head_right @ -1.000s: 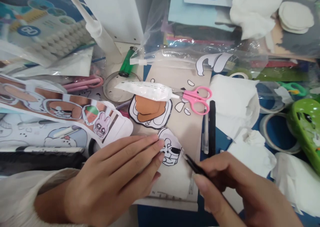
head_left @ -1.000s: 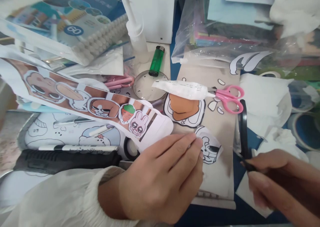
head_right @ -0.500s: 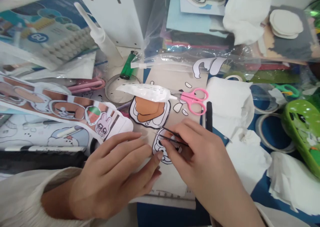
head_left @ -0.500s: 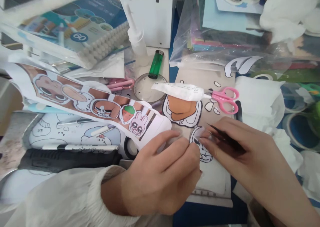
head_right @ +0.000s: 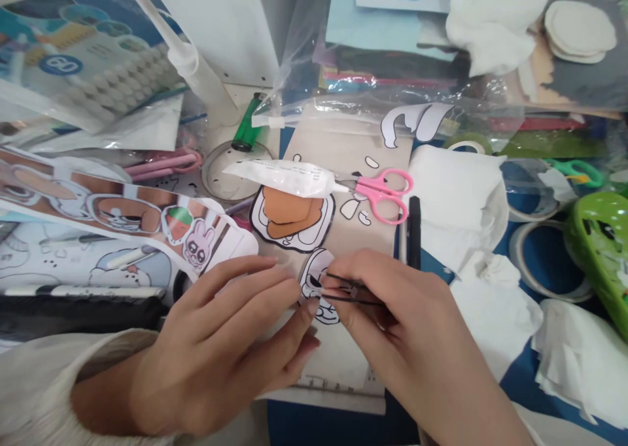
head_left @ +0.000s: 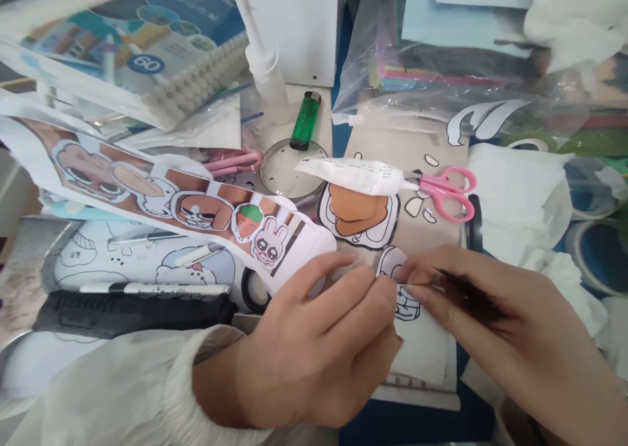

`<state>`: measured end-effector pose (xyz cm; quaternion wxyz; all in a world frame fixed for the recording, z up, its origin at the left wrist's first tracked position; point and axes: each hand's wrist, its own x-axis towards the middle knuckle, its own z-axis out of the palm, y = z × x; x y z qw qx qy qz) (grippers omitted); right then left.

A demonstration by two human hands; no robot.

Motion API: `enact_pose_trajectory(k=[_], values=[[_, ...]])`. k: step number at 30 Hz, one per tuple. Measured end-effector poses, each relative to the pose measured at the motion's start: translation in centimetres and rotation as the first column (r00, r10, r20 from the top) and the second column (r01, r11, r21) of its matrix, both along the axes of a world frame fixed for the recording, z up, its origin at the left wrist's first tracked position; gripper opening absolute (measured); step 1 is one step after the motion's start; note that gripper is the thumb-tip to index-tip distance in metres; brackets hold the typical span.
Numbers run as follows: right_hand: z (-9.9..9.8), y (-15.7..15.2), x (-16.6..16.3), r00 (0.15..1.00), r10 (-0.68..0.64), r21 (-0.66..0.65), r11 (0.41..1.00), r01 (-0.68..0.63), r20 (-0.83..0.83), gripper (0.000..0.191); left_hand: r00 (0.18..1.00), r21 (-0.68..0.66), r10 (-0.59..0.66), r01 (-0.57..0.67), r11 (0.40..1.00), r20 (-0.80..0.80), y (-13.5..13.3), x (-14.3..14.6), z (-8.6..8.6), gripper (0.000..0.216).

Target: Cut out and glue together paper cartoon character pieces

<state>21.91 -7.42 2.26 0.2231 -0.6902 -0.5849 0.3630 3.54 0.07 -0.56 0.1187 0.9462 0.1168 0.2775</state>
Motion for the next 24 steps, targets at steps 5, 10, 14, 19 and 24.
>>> enact_pose_trajectory(k=[5, 10, 14, 19, 24], values=[[-0.2, -0.4, 0.4, 0.999, 0.042, -0.006, 0.999, -0.042, -0.026, 0.013, 1.000, -0.004, 0.026, -0.026, 1.000, -0.007, -0.2, 0.1, 0.0, 0.008], [-0.5, 0.2, 0.5, 0.996, 0.087, 0.031, 0.996, -0.087, -0.020, 0.026, 0.999, -0.010, 0.040, -0.040, 0.999, -0.033, -0.4, 0.1, -0.1, 0.007], [-0.6, 1.2, 0.5, 0.978, 0.204, 0.105, 0.973, -0.207, 0.045, 0.028, 0.999, -0.011, 0.044, -0.044, 0.999, -0.021, -0.5, 0.2, 0.1, 0.006], [-0.6, 1.5, 0.9, 0.975, 0.208, 0.117, 0.969, -0.216, 0.074, 0.009, 0.997, -0.025, 0.060, -0.061, 0.998, -0.041, -0.6, 0.0, 0.2, 0.007], [-0.5, 1.6, 1.1, 0.961, 0.275, 0.128, 0.952, -0.278, 0.043, 0.015, 0.996, -0.023, 0.078, -0.079, 0.997, -0.049, -0.6, 0.1, 0.2, 0.005]])
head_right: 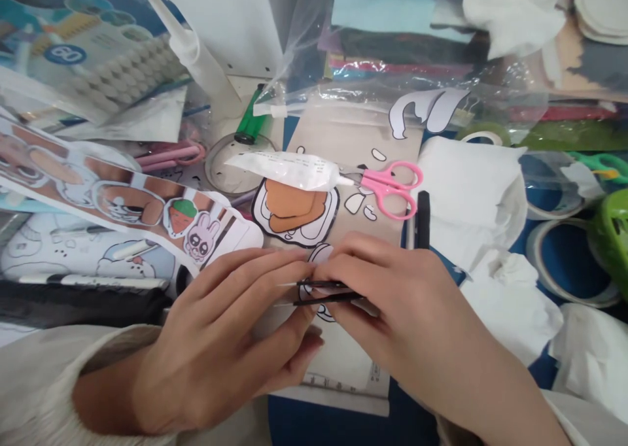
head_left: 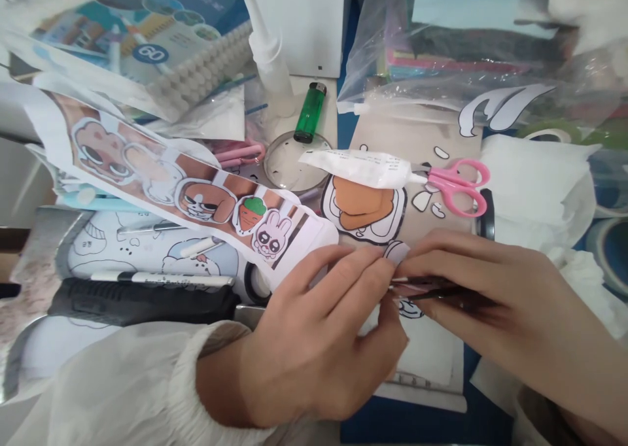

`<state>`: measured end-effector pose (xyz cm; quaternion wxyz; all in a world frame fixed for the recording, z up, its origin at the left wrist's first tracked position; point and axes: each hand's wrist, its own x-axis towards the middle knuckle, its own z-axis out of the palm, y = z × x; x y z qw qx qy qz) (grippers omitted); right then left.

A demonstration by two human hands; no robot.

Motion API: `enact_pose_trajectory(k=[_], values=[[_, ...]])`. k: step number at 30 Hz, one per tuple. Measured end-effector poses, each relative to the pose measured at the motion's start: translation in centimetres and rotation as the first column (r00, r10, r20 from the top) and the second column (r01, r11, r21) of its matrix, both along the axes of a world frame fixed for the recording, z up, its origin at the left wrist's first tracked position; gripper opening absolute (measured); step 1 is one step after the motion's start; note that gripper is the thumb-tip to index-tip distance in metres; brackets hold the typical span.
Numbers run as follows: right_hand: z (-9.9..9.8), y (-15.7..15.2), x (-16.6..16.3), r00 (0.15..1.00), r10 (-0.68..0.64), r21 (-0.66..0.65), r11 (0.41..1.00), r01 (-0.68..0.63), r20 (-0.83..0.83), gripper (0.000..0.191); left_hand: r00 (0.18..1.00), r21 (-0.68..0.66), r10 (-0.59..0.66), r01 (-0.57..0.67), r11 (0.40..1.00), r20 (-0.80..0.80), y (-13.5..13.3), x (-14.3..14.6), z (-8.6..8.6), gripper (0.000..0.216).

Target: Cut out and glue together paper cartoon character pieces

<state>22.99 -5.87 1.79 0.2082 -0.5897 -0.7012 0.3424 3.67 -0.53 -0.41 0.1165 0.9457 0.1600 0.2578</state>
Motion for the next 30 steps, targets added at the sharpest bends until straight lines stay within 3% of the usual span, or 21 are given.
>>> enact_pose_trajectory(k=[16, 24, 30], values=[[-0.1, -0.1, -0.2, 0.997, -0.042, -0.028, 0.999, 0.040, -0.061, 0.019, 0.999, -0.018, 0.013, -0.013, 1.000, -0.041, -0.2, 0.1, 0.1, 0.004], [-0.1, 0.1, -0.4, 0.996, -0.070, -0.053, 0.996, 0.067, -0.063, 0.018, 0.993, 0.044, 0.080, -0.077, 0.996, -0.081, -1.5, -0.1, 0.5, 0.011], [0.3, -0.7, -1.2, 0.979, -0.203, -0.094, 0.975, 0.199, -0.030, 0.011, 0.995, 0.063, 0.076, -0.072, 0.995, -0.069, -2.0, -1.0, 0.7, 0.015]])
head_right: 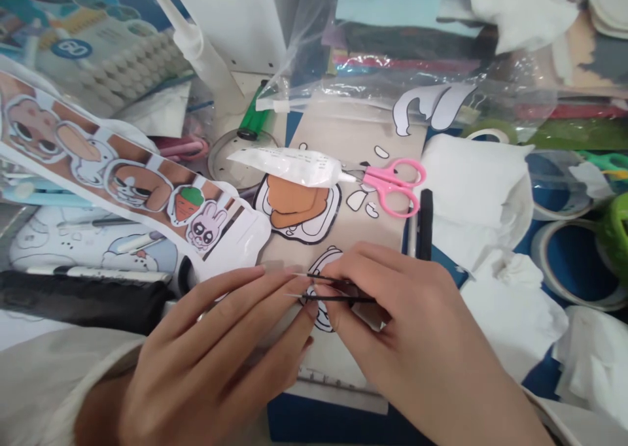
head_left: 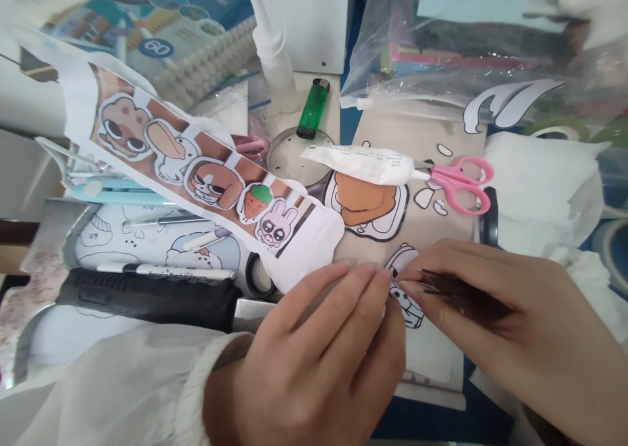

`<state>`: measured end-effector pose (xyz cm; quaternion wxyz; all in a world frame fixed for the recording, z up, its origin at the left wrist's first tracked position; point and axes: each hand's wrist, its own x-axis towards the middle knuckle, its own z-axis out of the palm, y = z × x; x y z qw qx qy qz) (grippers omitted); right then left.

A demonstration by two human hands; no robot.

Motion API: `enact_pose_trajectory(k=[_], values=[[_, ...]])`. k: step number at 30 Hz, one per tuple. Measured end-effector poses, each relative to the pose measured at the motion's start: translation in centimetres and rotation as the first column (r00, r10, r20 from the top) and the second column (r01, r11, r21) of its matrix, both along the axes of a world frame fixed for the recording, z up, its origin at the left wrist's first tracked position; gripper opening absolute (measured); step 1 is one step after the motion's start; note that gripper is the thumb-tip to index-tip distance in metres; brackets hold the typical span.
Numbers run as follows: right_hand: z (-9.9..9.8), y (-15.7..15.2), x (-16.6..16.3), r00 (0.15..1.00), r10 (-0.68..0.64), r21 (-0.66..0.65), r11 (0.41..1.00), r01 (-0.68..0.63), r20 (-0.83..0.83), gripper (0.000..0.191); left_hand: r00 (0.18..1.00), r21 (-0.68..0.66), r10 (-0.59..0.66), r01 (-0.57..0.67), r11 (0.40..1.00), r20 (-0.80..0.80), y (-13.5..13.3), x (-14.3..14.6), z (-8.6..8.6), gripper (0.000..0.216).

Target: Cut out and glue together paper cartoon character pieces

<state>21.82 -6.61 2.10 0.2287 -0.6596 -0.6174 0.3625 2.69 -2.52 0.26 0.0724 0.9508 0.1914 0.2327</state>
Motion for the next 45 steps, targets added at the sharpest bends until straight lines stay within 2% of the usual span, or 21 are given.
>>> enact_pose_trajectory(k=[5, 10, 19, 35, 45], values=[[0.5, -0.6, -0.7, 0.995, -0.087, 0.014, 0.996, 0.087, 0.044, 0.008, 1.000, -0.032, -0.016, 0.016, 0.999, 0.007, -0.1, -0.4, 0.0, 0.016], [0.4, -0.9, -0.9, 0.992, -0.081, 0.065, 0.995, 0.075, 0.100, 0.007, 1.000, -0.040, 0.003, -0.003, 0.999, -0.006, -0.3, -0.3, -0.1, 0.017], [0.1, -1.3, -0.6, 0.989, -0.059, 0.083, 0.995, 0.049, 0.133, 0.005, 1.000, -0.054, 0.006, -0.006, 0.999, 0.010, -0.5, -0.2, -0.5, 0.021], [-0.2, -2.0, -0.9, 0.991, -0.103, 0.042, 0.994, 0.100, 0.090, 0.007, 0.999, -0.116, 0.009, -0.005, 0.993, 0.035, -0.4, -0.1, -0.6, 0.017], [-0.4, -2.8, -1.5, 0.977, -0.181, 0.077, 0.982, 0.174, 0.108, 0.012, 1.000, -0.127, 0.016, -0.014, 0.992, 0.019, -0.5, -0.1, -0.5, 0.020]])
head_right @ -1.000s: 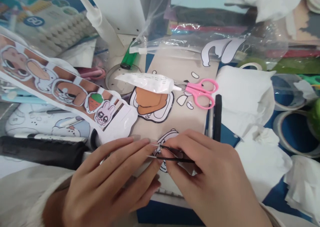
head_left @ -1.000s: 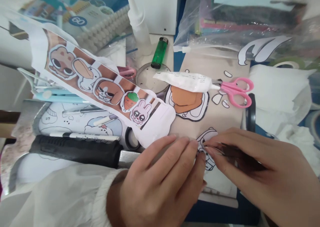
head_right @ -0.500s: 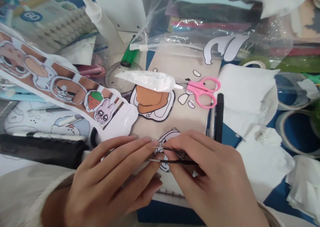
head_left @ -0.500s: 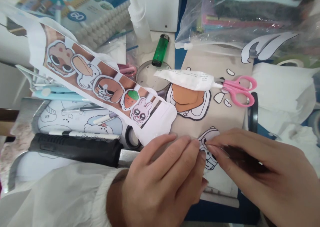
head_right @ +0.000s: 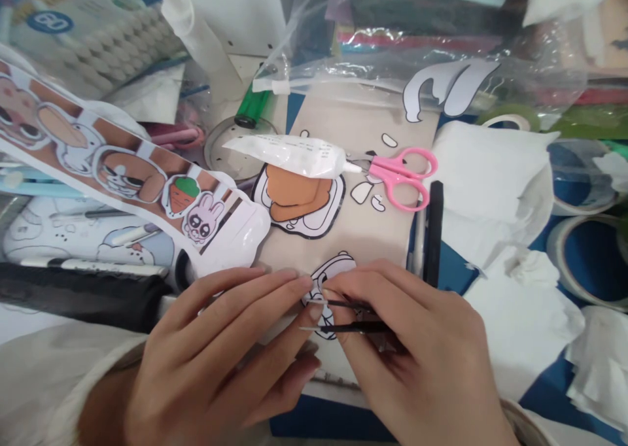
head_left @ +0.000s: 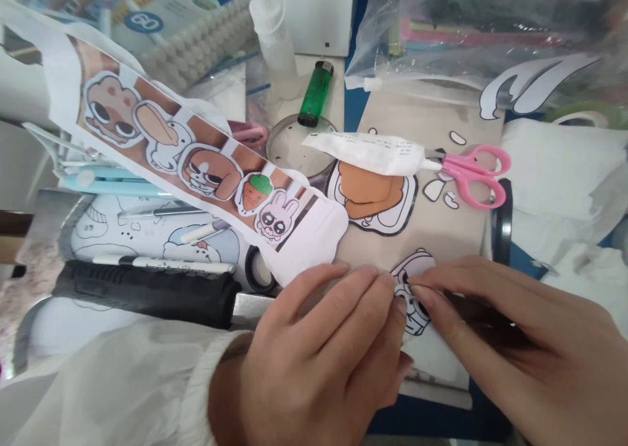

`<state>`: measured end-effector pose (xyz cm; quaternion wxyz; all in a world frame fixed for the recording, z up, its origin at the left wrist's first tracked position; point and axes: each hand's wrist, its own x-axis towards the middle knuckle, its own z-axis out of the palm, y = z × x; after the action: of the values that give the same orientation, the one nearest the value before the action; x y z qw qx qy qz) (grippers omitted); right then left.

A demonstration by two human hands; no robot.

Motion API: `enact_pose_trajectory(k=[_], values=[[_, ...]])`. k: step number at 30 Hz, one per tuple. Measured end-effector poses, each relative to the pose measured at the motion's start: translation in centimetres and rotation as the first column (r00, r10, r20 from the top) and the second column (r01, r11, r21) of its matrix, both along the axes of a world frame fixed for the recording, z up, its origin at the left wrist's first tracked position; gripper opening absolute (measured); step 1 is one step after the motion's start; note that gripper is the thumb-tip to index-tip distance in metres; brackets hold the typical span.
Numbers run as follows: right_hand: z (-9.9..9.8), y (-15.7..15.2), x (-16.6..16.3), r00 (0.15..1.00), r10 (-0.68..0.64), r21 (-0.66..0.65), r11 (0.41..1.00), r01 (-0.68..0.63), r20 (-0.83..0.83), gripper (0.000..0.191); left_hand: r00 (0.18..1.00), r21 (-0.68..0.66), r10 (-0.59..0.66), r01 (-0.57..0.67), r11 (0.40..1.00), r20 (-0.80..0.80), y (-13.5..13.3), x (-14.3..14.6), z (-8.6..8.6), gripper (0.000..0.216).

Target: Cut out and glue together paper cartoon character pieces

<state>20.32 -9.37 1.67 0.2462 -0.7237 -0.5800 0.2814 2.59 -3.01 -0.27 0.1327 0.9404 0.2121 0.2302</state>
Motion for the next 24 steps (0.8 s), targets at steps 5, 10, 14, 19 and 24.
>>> enact_pose_trajectory(k=[5, 10, 14, 19, 24], values=[[-0.17, 0.05, -0.19, 0.999, -0.035, -0.006, 0.999, 0.035, 0.015, 0.012, 1.000, -0.008, 0.008, -0.008, 1.000, 0.010, -0.07, 0.01, -0.09, 0.019], [-0.30, -0.42, 0.17, 0.999, 0.005, 0.019, 1.000, -0.006, 0.031, 0.011, 1.000, -0.010, 0.017, -0.016, 1.000, 0.014, -0.07, 0.10, -0.11, 0.019], [-0.46, -0.64, 0.13, 0.998, -0.005, 0.040, 0.999, 0.002, 0.060, 0.012, 1.000, -0.013, 0.014, -0.013, 1.000, 0.008, -0.06, 0.04, -0.04, 0.019], [-0.76, -0.67, -0.07, 0.996, 0.003, 0.081, 0.997, -0.010, 0.086, 0.014, 1.000, -0.011, 0.018, -0.018, 1.000, 0.006, -0.14, 0.00, -0.01, 0.019], [-0.67, -0.76, -0.09, 0.995, 0.029, 0.061, 0.997, -0.035, 0.097, 0.014, 1.000, -0.021, 0.016, -0.016, 1.000, 0.007, -0.29, 0.04, -0.07, 0.021]])
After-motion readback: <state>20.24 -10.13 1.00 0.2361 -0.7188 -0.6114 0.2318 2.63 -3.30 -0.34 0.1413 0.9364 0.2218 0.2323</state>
